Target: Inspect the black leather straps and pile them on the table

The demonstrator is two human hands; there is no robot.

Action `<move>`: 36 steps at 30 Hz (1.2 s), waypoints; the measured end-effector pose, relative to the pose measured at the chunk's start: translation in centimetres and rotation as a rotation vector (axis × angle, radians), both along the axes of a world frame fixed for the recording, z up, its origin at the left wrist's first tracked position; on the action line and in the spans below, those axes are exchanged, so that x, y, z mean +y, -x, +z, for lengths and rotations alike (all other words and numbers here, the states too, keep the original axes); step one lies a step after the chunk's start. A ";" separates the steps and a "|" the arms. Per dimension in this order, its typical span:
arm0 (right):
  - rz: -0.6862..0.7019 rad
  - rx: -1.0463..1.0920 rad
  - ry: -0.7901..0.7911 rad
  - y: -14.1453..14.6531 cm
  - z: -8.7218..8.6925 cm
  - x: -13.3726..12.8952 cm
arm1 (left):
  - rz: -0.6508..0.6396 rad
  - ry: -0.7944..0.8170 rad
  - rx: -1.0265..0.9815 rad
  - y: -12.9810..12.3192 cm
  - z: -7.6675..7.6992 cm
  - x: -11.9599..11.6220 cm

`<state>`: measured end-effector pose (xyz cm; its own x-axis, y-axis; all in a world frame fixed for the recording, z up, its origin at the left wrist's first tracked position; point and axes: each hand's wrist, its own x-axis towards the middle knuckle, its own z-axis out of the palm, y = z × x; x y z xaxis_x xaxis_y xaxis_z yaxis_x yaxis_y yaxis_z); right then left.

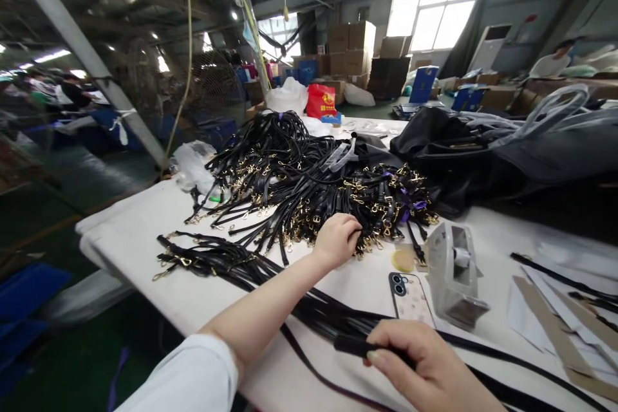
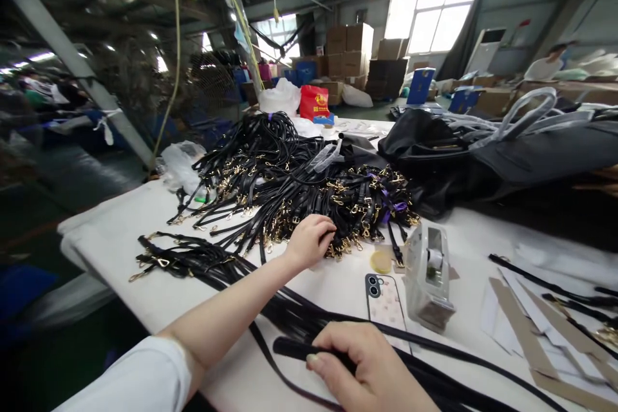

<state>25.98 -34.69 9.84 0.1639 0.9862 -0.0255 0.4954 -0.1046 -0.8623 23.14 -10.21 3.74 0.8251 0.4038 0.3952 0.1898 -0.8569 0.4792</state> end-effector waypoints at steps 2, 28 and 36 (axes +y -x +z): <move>-0.012 -0.001 -0.027 -0.3 -0.4 0.0 | 0.013 -0.110 0.043 -0.8 -0.5 0.8; -0.785 0.602 -0.336 -5.0 -4.6 1.2 | -0.428 0.264 0.006 1.9 5.5 -3.6; -0.587 0.641 -0.233 -4.2 -5.6 2.3 | -0.538 0.956 -0.176 4.0 5.5 -5.7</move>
<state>30.16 -32.42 4.23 0.6664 0.7395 -0.0951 -0.1659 0.0227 -0.9859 19.17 -15.94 9.27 0.9472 0.2109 0.2415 -0.2317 -0.0705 0.9702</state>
